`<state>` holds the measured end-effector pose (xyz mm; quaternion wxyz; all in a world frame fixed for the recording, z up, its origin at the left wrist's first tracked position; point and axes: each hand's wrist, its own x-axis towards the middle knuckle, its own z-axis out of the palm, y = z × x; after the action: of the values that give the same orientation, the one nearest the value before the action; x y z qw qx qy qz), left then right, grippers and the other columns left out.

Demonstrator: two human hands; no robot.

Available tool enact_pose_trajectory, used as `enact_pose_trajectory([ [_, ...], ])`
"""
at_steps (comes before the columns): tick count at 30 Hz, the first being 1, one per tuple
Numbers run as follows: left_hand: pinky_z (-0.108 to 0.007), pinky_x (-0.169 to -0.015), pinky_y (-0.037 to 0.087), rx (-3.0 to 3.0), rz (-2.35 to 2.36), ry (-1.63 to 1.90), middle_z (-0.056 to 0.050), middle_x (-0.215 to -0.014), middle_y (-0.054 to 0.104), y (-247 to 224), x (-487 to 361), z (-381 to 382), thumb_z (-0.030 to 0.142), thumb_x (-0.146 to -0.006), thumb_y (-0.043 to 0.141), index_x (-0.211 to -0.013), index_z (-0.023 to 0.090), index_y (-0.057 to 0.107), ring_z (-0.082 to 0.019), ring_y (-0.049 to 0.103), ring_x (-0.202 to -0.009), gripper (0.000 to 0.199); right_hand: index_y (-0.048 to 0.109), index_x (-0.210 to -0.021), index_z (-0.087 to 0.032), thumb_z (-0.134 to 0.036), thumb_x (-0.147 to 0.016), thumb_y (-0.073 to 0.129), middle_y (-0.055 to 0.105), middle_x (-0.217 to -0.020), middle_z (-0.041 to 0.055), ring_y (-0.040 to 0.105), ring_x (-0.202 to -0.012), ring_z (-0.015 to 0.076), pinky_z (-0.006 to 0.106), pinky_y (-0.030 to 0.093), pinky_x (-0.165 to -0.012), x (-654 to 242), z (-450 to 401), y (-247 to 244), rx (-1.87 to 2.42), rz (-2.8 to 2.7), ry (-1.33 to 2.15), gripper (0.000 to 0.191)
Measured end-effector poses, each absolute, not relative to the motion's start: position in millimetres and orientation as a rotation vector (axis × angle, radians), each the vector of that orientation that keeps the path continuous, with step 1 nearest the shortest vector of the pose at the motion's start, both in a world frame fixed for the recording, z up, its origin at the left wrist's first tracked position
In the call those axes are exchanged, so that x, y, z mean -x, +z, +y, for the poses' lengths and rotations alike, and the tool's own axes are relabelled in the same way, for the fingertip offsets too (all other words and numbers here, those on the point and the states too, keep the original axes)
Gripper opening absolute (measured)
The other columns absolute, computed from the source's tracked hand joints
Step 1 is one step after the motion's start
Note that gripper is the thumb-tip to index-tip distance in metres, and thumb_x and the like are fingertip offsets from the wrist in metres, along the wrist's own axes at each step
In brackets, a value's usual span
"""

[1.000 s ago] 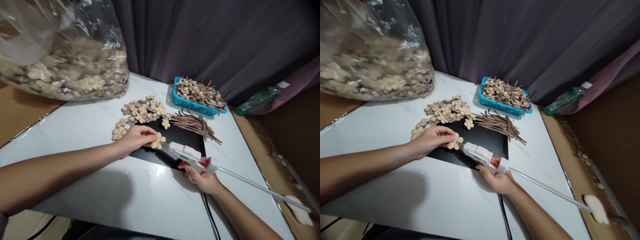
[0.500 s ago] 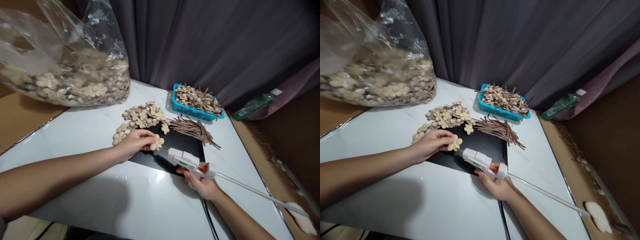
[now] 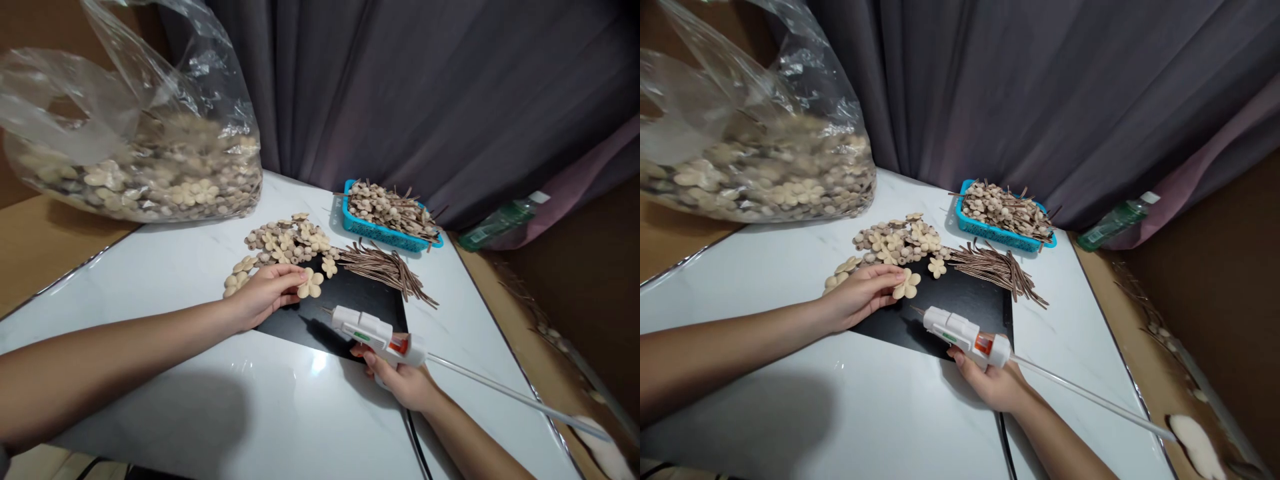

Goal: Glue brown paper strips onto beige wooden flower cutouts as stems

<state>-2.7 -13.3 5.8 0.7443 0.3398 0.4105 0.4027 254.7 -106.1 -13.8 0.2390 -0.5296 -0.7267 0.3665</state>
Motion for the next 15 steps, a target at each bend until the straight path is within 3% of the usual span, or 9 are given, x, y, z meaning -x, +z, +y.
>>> enact_pose_trajectory([
  [6, -0.016, -0.065, 0.051, -0.744, 0.854, 0.924, -0.001, -0.079, 0.068, 1.5, 3.7, -11.9, 0.024, -0.073, 0.074, -0.085, 0.016, 0.068, -0.007, 0.062, -0.069, 0.015, 0.059, -0.09, -0.016, -0.053, -0.078, 0.058, 0.065, -0.068, 0.0036, 0.06, -0.046, 0.0143, 0.025, 0.049, -0.045, -251.0, -97.6, -1.4, 1.577, -1.565, 1.409, 0.039],
  [9, -0.016, -0.067, 0.052, -0.742, 0.838, 0.939, -0.001, -0.082, 0.069, -0.8, 3.2, -12.3, 0.026, -0.071, 0.076, -0.087, 0.017, 0.068, -0.008, 0.063, -0.071, 0.02, 0.055, -0.073, -0.015, -0.06, -0.074, 0.058, 0.061, -0.054, 0.0027, 0.056, -0.039, 0.0138, 0.024, 0.044, -0.039, -259.5, -86.6, 7.9, 1.669, -1.518, 1.548, 0.046],
  [11, -0.017, -0.069, 0.052, -0.747, 0.829, 0.938, -0.002, -0.083, 0.069, -1.5, 3.0, -13.1, 0.028, -0.069, 0.078, -0.087, 0.017, 0.068, -0.008, 0.063, -0.072, 0.023, 0.051, -0.06, -0.016, -0.067, -0.073, 0.052, 0.053, -0.043, 0.0015, 0.056, -0.04, 0.015, 0.022, 0.039, -0.036, -266.7, -80.1, 11.2, 1.824, -1.576, 1.518, 0.052],
  [15, -0.016, -0.068, 0.051, -0.774, 0.818, 0.948, -0.002, -0.08, 0.069, -0.4, 3.7, -15.4, 0.031, -0.066, 0.08, -0.087, 0.017, 0.069, -0.008, 0.063, -0.073, 0.027, 0.044, -0.05, -0.018, -0.069, -0.075, 0.045, 0.045, -0.039, -0.001, 0.05, -0.038, 0.0119, 0.021, 0.032, -0.036, -274.2, -73.1, 10.9, 2.012, -1.698, 1.328, 0.056],
])
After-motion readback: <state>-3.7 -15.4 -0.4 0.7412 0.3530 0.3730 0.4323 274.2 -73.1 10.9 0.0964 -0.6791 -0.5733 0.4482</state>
